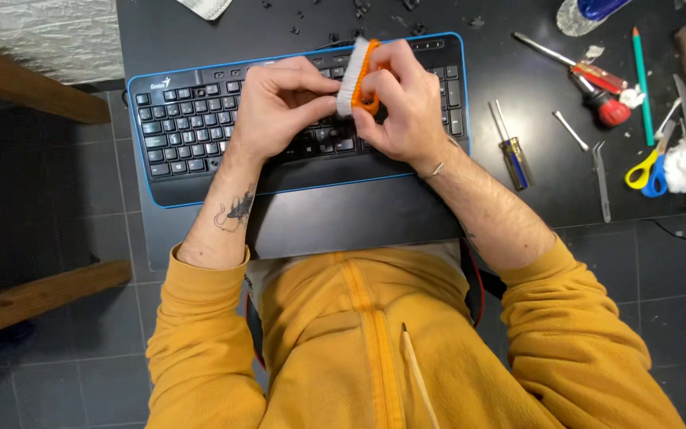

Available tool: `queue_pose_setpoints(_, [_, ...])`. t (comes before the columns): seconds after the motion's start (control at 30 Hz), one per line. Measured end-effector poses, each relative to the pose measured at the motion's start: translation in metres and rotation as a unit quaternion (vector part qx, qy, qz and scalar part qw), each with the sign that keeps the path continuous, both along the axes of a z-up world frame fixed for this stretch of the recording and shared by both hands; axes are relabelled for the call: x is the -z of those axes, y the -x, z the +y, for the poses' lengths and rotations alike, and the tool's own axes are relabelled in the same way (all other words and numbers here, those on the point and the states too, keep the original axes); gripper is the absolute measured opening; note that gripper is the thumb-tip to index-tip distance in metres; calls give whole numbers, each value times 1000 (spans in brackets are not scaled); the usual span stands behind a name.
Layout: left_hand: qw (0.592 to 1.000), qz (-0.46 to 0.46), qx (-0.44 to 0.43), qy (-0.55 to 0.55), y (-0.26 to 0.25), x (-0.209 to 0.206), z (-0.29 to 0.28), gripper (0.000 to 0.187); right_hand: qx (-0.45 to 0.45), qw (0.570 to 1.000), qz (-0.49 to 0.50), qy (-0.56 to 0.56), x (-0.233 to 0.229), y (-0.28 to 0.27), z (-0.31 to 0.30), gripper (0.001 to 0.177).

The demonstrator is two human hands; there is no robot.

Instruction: The person removes individual keycaps from a keyboard, cleans each one with a small brush and a cotton swab, and places them on the desk. The person repeats this process for multiple keys throughout the clip.

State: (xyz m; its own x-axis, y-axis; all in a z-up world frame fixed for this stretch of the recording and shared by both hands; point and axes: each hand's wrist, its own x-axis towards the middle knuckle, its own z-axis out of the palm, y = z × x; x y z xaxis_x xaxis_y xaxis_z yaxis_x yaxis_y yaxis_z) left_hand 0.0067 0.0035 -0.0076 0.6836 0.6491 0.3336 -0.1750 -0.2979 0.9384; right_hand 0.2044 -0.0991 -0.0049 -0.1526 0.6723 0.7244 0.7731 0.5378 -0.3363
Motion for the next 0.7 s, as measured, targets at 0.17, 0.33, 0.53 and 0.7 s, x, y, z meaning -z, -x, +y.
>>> queue_pose_setpoints(0.17, [998, -4, -56, 23, -2, 1, 2, 15, -109, 993, 26, 35, -4, 9, -6, 10])
queue_pose_setpoints(0.33, [989, 20, -143, 37, -1, -5, 2, 12, -163, 986, 43, 1, 7, 6, -10, 46])
queue_pose_setpoints(0.53, [993, -44, 7, 109, 3, -8, -5, 16, 82, 996, 29, -17, -17, 4, 4, 18])
queue_pose_setpoints(0.7, [989, -80, 45, 112, 4, -22, -13, 15, 71, 991, 115, -12, -14, -8, 7, 30])
